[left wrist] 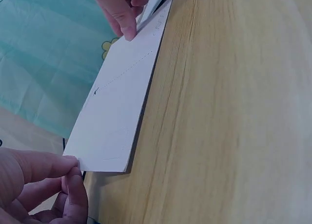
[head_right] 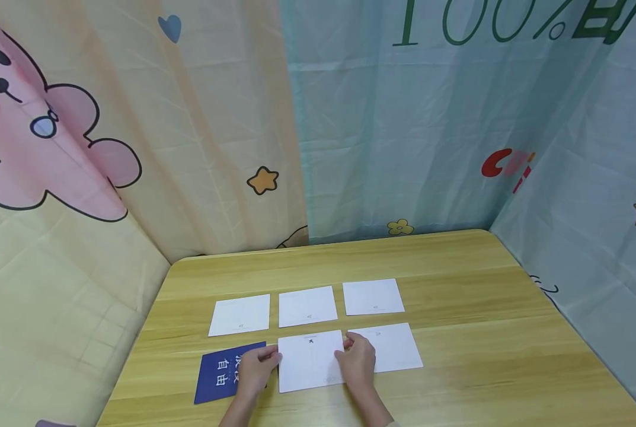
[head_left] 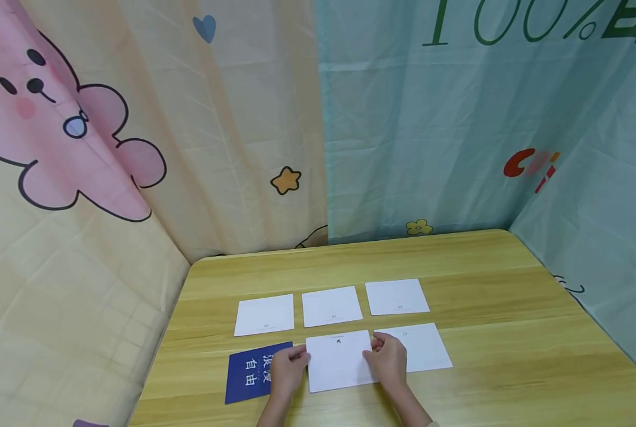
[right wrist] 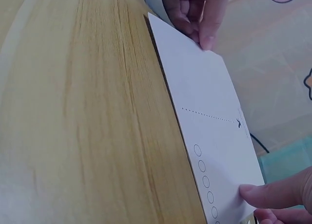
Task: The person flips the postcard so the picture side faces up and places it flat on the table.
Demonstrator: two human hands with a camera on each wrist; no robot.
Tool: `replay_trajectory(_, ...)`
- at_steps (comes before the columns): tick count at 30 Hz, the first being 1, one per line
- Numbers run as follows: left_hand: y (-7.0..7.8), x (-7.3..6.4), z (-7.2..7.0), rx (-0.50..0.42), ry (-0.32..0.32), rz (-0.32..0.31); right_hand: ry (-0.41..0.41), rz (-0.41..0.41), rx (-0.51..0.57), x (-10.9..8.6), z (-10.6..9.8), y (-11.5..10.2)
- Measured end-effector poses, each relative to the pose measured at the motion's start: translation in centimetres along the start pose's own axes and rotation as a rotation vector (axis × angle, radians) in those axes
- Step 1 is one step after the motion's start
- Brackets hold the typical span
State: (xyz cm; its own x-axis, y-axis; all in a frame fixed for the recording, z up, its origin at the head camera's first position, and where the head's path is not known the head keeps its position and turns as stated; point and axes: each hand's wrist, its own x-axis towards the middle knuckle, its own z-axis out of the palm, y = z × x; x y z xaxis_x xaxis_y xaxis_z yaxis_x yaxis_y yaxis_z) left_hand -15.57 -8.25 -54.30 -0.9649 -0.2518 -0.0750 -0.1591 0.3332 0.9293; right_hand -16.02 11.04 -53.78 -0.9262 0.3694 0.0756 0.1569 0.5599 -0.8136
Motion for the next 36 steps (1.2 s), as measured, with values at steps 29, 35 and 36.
replay_trajectory(29, 0.25, -0.23, -0.02, 0.148, 0.084, 0.197, -0.033, -0.044, 0.024, -0.36, -0.25, -0.53)
replay_trajectory(35, 0.46, -0.38, -0.15, 0.168, 0.067, 0.207, -0.057, -0.045, 0.014, -0.44, -0.35, -0.59)
replay_trajectory(36, 0.46, -0.4, -0.14, 0.171, 0.065, 0.209, -0.059, -0.041, 0.013, -0.47, -0.34, -0.6)
